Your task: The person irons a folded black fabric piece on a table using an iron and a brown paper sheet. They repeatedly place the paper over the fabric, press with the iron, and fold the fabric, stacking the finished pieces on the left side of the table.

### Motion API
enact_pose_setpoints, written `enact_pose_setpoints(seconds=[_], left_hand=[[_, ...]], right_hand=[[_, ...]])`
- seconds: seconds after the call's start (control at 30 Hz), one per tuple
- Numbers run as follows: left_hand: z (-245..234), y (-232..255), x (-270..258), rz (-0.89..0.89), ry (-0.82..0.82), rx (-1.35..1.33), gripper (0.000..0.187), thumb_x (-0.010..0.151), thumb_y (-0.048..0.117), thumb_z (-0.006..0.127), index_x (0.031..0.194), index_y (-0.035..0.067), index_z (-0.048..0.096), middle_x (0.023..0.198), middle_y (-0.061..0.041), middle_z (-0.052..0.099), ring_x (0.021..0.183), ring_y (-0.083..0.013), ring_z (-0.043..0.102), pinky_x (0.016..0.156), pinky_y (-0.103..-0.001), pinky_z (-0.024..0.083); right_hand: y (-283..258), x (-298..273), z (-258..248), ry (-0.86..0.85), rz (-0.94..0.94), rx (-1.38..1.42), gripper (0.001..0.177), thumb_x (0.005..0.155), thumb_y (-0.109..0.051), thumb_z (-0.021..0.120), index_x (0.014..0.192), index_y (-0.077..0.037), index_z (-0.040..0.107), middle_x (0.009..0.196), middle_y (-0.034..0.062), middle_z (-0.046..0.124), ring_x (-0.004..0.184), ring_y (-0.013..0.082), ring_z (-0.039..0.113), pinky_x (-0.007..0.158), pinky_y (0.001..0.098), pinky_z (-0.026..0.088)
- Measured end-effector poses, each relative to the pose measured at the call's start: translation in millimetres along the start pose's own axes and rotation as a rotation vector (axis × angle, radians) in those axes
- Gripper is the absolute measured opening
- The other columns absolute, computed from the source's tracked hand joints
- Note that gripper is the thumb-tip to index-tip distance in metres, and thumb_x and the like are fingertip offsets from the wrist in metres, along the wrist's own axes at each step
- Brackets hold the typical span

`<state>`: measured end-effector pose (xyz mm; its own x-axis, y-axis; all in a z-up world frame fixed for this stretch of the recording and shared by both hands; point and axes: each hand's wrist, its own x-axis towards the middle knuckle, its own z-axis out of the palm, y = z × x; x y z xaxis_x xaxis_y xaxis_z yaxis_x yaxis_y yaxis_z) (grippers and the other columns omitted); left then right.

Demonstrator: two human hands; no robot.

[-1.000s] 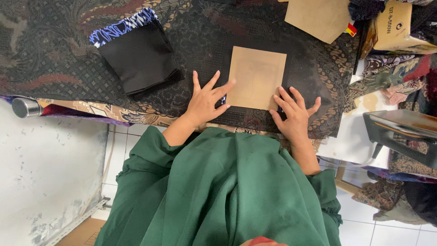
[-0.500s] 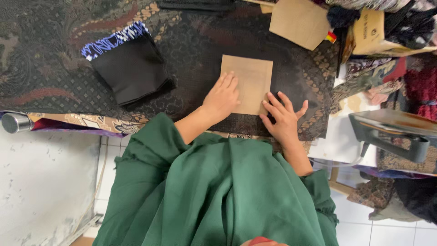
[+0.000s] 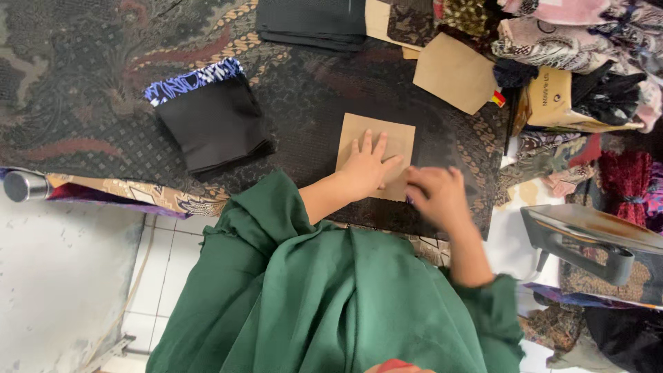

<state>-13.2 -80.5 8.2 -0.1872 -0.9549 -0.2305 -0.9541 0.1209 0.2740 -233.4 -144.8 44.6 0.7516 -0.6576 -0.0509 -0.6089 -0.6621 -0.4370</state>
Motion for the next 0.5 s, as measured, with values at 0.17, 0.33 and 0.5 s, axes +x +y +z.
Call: enact_pose_setpoints(seconds=[0.17, 0.33, 0.5], left_hand=[[-2.1, 2.1, -1.2, 0.017, -0.029, 0.010, 0.085, 0.087, 0.042, 0.076, 0.158, 0.024, 0.032, 0.163, -0.033, 0.012, 0.146, -0.0634, 0.013, 0.112, -0.073, 0.027], [-9.0, 1.1, -2.9, 0.017, -0.034, -0.002, 0.085, 0.086, 0.042, 0.076, 0.158, 0.025, 0.034, 0.163, -0.033, 0.013, 0.146, -0.0623, 0.015, 0.111, -0.073, 0.029], [-16.4, 2.8, -0.5, 0.003, -0.067, -0.002, 0.084, 0.087, 0.040, 0.075, 0.158, 0.025, 0.033, 0.163, -0.033, 0.012, 0.146, -0.0624, 0.015, 0.110, -0.072, 0.030]], right_hand=[[38.3, 88.5, 0.0, 0.428, -0.087, -0.107, 0.032, 0.091, -0.019, 0.077, 0.120, -0.007, 0.071, 0.113, 0.0130, 0.066, 0.109, 0.0362, 0.060, 0.092, 0.0454, 0.050], [42.7, 130.4, 15.4, 0.334, -0.005, -0.117, 0.015, 0.090, -0.021, 0.078, 0.094, -0.010, 0.069, 0.099, 0.0116, 0.067, 0.102, 0.0338, 0.063, 0.085, 0.0440, 0.050], [25.7, 111.6, 9.4, 0.165, 0.389, 0.121, 0.025, 0.099, -0.034, 0.069, 0.097, -0.009, 0.070, 0.078, 0.0089, 0.072, 0.075, 0.0287, 0.071, 0.069, 0.0422, 0.053]])
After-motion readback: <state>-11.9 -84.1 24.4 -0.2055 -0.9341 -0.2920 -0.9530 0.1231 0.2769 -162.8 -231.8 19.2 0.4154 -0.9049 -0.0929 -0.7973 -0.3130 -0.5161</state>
